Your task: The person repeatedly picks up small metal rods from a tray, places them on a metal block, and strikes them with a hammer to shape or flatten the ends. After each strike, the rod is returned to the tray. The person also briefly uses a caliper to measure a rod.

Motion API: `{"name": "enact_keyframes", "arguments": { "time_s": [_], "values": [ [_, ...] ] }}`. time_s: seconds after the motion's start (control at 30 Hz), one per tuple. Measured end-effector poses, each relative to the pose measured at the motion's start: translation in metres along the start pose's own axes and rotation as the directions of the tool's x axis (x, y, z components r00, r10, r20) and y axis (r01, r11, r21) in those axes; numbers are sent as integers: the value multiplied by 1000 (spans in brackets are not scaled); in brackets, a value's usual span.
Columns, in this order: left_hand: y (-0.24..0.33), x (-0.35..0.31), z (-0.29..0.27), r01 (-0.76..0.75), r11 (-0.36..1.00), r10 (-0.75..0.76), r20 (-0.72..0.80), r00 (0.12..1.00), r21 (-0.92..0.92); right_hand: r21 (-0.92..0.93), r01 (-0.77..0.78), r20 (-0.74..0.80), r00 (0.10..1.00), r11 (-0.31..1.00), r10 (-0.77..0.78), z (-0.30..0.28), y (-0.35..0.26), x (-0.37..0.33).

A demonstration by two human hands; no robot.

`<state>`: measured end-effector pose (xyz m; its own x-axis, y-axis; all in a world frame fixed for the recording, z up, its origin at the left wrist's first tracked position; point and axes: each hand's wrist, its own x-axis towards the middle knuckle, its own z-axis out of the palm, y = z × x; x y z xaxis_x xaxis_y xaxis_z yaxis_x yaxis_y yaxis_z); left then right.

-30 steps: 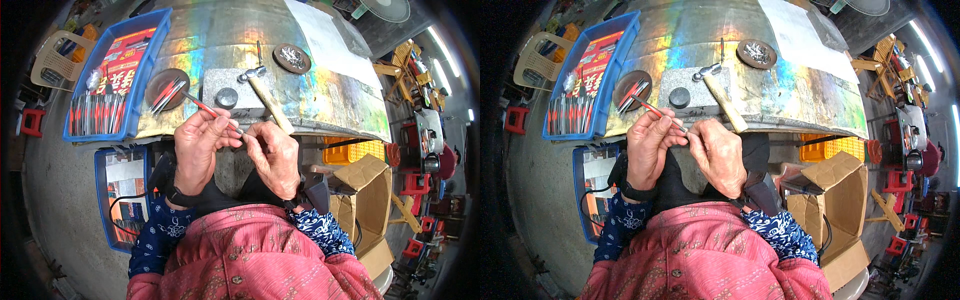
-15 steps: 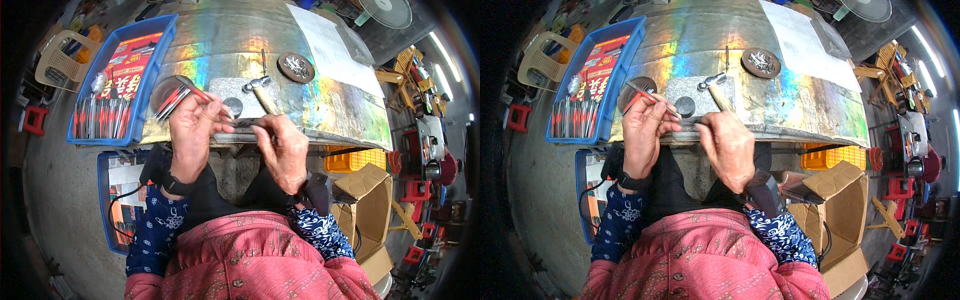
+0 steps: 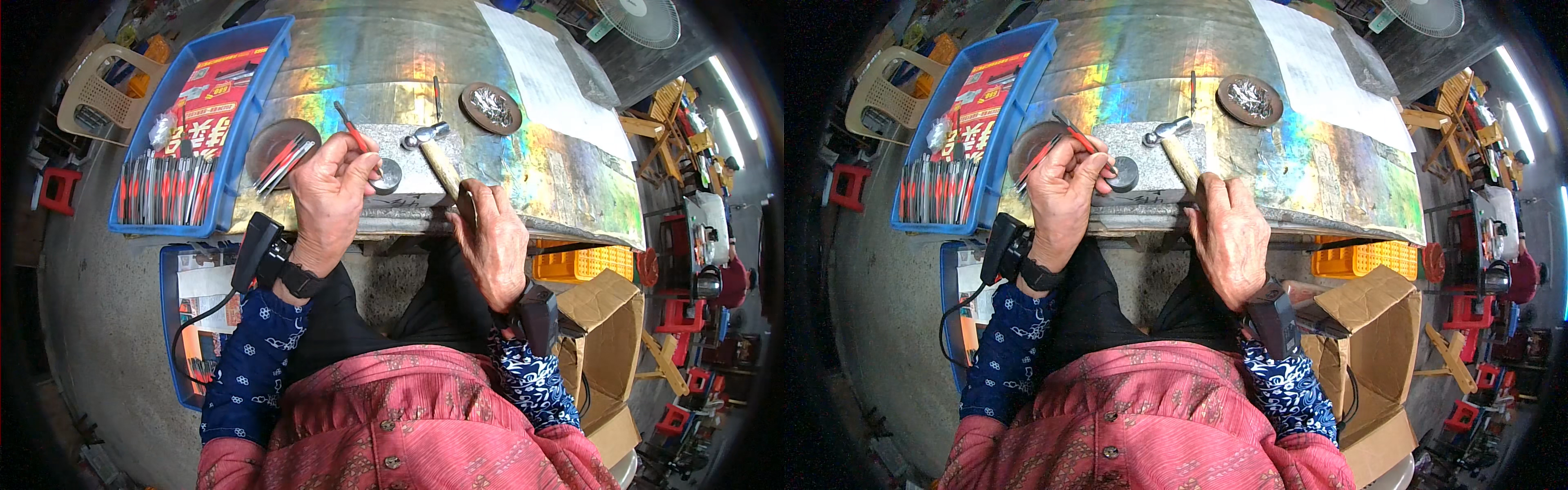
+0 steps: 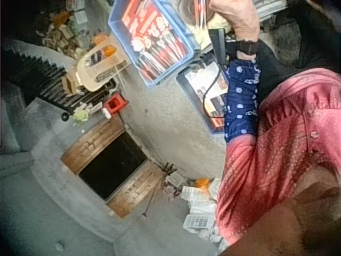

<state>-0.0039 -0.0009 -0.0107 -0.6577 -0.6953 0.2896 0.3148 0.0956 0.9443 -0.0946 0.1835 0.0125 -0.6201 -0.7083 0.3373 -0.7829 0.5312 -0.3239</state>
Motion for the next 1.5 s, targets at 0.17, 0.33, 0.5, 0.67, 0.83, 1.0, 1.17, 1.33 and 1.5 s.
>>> {"name": "enact_keyframes", "arguments": {
  "time_s": [0.17, 0.33, 0.5, 0.67, 0.83, 1.0, 1.17, 1.33, 1.5],
  "values": [
    [3, -1, 1, -6, 1000, 6, -5, 1000, 30, 10, -8, 24, 1000, 1000, 7, 3, 2, 1],
    [5, -3, 0, -93, 970, 89, 25, 996, 227, 16, 11, 10, 1000, 1000, -11, 5, 5, -1],
    [9, -6, 2, -332, 817, 318, 112, 942, 472, -76, -11, -46, 999, 997, 8, 8, 0, 3],
    [11, -8, 4, -313, 832, 313, 79, 947, 459, 68, 59, -179, 983, 996, -46, -24, -8, 11],
    [9, -8, 5, -318, 828, 321, 73, 944, 462, 237, 109, -248, 968, 966, -48, -79, -30, 1],
    [8, -8, 5, -335, 827, 346, 61, 936, 451, 272, 197, -180, 972, 942, -151, -105, -52, 2],
    [6, -7, 5, -363, 811, 375, 69, 924, 459, 225, 148, -31, 989, 963, -144, -114, -58, 8],
    [1, -7, 7, -383, 843, 392, 56, 918, 378, 425, 295, -369, 920, 856, -134, -127, -67, 1],
    [3, -7, 6, -376, 807, 395, 57, 917, 455, 206, 121, 68, 988, 971, -137, -112, -59, 15]
  ]
}}
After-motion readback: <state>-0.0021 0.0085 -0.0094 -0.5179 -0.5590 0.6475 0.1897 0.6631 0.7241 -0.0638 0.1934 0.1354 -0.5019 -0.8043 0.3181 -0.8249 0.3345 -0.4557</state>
